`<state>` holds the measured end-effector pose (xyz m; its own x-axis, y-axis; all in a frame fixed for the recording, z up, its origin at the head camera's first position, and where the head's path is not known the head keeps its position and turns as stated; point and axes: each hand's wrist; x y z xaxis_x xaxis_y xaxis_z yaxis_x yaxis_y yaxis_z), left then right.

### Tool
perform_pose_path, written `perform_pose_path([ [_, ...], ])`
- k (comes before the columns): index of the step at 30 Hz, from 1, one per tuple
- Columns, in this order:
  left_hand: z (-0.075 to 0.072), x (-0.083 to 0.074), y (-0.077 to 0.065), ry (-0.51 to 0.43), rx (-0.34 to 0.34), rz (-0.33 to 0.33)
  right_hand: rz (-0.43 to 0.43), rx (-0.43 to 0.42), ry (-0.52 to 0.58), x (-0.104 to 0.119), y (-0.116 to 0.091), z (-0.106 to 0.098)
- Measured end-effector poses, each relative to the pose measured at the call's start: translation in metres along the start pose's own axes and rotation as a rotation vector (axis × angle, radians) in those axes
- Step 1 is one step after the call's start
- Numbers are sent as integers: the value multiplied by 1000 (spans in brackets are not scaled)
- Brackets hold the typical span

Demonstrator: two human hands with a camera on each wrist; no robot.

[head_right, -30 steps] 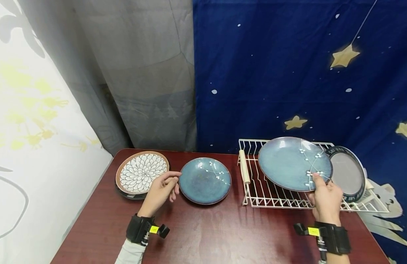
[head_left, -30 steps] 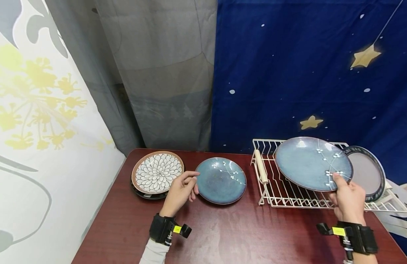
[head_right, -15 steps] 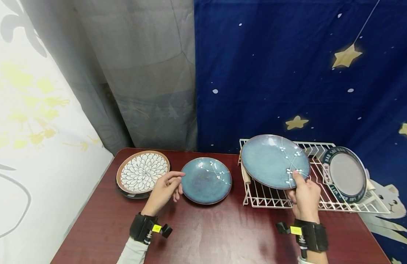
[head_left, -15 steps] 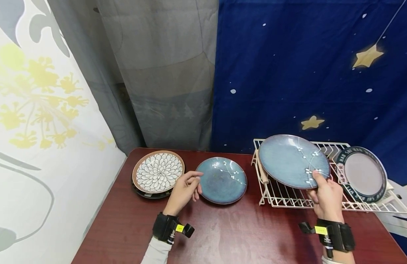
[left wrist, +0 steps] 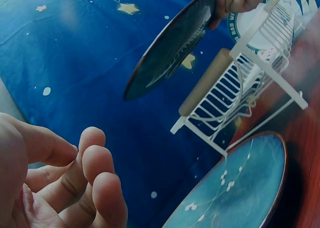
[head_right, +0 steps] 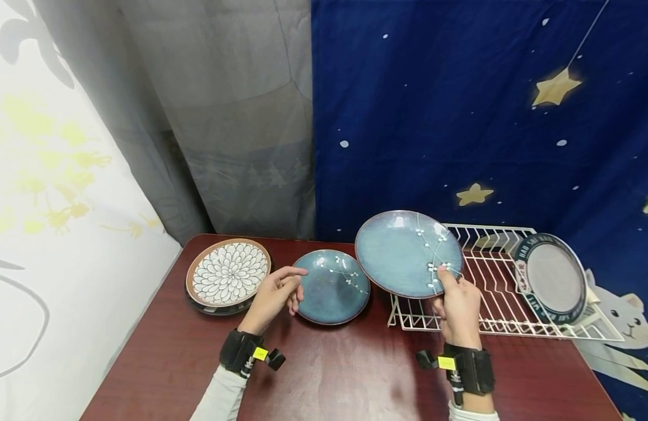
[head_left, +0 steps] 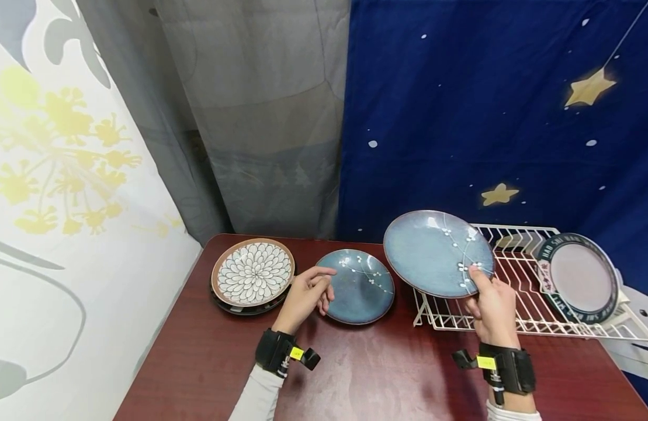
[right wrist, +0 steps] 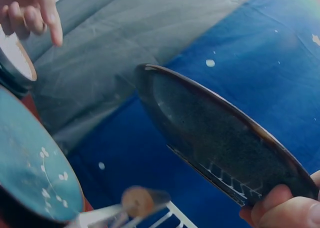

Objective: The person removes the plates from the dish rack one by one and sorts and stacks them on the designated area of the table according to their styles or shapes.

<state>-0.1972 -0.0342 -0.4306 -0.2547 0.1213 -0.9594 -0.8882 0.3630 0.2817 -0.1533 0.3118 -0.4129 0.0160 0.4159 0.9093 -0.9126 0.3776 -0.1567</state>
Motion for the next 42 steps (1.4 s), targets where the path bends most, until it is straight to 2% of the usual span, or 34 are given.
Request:
perform_pose_path([
  [2,2,1,2,-16,-3,-9,8,15,-10,-1,-1,6],
  [6,7,12,9,-9,-26,-11,7,43,-18,-5,-3,15],
  [9,11,12,14,-13,-17,4,9,55,-13,-7,-5,23],
  [15,21,-10,18,-73,24,43,42,73,-25,-13,-9,36],
  [22,33,-13,22,-148,26,35,50,100,-41,-24,-14,50],
  [27,35,-15,23,-157,41,39,55,130,-45,-30,-17,62],
  [32,35,-15,21,-144,-28,72,52,170,-75,-36,-18,70],
  [36,32,-13,17,-140,-95,61,61,177,-143,-41,-19,73],
  [42,23,-5,10,-147,-106,51,88,172,-223,-46,-25,82],
])
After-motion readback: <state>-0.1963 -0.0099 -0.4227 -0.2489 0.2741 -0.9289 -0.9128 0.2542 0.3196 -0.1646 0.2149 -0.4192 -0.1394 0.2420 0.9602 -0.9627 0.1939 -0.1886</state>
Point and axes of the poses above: each hand's wrist, its own y-axis towards the middle knuckle, its own z-axis out of the palm, x = y × z, and after that the axes turned 8 degrees about z, right-handed
